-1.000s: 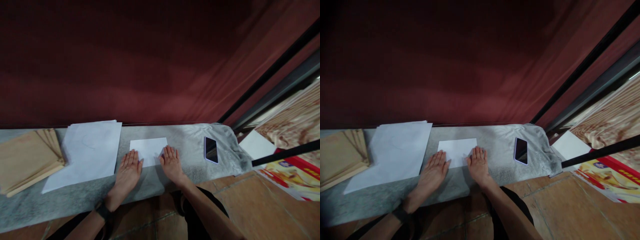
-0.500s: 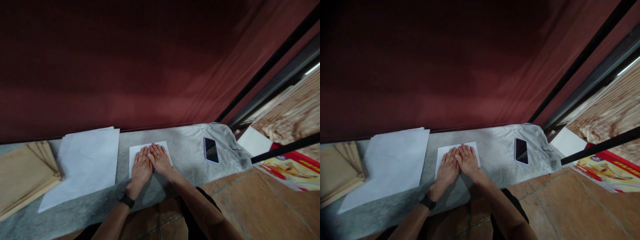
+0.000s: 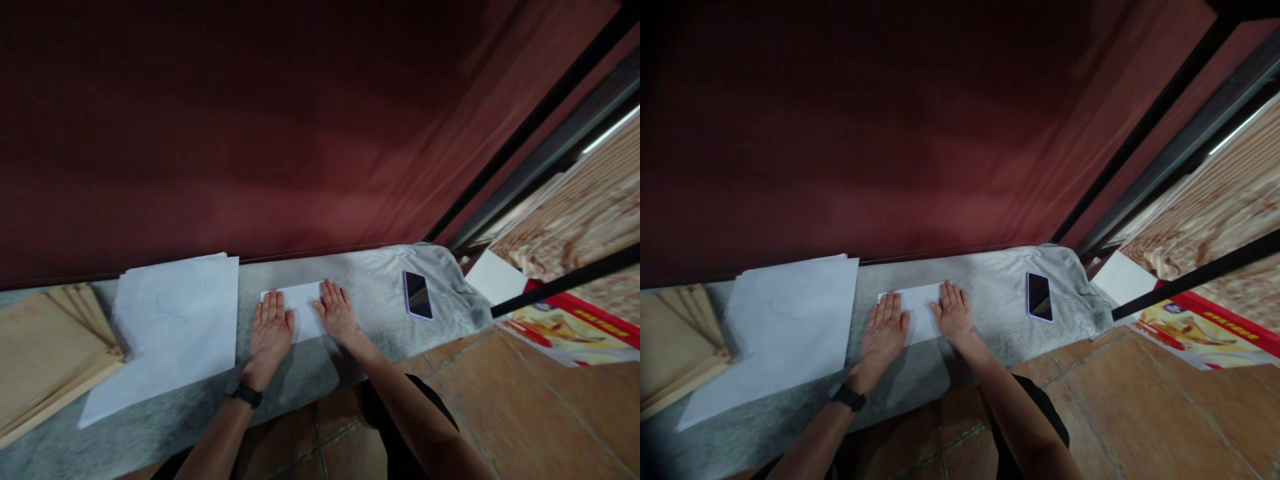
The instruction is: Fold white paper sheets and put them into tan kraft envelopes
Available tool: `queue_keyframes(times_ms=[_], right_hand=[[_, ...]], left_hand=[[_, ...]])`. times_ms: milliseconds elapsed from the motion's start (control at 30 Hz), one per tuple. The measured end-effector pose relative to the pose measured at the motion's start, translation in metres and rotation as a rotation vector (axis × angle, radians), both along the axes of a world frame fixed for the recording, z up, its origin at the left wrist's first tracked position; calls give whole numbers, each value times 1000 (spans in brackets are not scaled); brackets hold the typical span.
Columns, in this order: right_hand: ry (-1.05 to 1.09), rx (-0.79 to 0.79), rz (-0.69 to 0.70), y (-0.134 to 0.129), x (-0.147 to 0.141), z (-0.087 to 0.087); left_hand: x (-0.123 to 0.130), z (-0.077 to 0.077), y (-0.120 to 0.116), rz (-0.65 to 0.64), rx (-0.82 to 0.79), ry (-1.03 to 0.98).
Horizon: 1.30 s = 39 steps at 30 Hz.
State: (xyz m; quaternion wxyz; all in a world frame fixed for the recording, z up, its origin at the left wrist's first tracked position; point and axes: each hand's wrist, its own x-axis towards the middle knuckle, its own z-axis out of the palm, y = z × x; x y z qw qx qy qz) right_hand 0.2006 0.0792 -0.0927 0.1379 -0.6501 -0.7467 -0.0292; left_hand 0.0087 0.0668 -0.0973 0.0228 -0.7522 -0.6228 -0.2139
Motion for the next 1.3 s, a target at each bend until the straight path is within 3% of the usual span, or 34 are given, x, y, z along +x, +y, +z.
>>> queue_keyframes(times_ms=[300,400,533,600,667,833,1000,1300], right_hand=[[48,55,-21,-3,28,-2],[77,46,-27,-8,27,3],[129,10,245,-31,11,8],[120,-14,398,-44,2,8],[98,-23,450,-55,-2,7],[53,6,358,-60,11,1],[24,24,253,-59,27,-1],[20,43,192,-59,39,-3]], left_hand=[[-15,2,-10,111,-14,16],[-8,8,-28,33,42,25],[9,8,-53,-199,55,79],[14,3,-61,-242,39,112],[14,-2,-64,-244,16,133],[7,-6,-64,-202,-21,140],[-1,-2,-64,-104,-27,110],[-11,12,-62,-69,-57,119]])
